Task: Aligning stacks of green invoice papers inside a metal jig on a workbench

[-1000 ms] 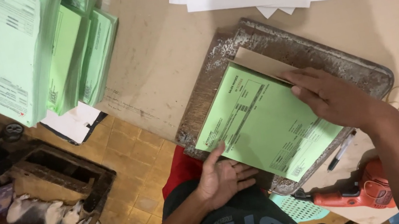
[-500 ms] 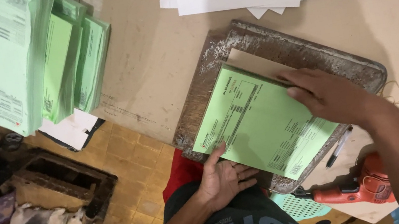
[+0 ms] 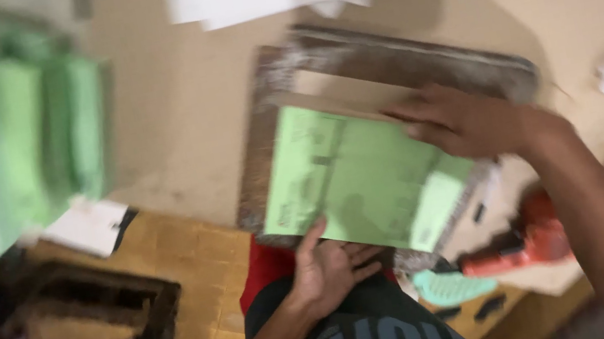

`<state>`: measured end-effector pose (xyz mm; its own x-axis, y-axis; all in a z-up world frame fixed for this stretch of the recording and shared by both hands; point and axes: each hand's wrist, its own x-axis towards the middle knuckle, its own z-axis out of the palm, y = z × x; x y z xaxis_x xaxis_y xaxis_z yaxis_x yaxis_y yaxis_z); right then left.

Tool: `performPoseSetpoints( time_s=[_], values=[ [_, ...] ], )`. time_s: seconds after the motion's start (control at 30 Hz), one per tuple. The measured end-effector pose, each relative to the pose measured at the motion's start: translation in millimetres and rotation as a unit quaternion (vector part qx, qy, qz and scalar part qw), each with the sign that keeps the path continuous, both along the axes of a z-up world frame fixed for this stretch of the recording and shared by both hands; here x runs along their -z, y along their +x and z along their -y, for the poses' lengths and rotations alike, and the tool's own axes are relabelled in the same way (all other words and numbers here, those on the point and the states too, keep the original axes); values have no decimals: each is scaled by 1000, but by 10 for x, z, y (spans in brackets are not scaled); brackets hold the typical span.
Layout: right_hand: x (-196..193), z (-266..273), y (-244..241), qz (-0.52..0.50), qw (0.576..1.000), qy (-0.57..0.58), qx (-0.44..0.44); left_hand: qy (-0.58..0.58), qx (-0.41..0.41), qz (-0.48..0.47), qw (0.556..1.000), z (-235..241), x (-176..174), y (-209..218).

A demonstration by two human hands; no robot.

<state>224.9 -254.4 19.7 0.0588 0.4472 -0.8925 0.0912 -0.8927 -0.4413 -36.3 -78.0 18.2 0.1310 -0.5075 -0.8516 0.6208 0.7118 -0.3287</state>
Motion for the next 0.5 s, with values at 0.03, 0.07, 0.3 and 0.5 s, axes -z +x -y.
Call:
performPoseSetpoints(
  time_s=[0.03,0.07,0.3,0.5],
  values=[
    [-22,-14,53,-11,1000,0,-17,5,-9,-2,1000,13,21,-24],
    [-28,-41,131,-19,999,5,-37,15,-20,-2,1000,17,54,-36],
    [-265,-213,418,-46,993,-102,-33,27,2,-33,999,60,-77,166],
    [-28,-45,327,-65,997,15,30,31,-5,-35,999,74,-90,212]
  ],
)
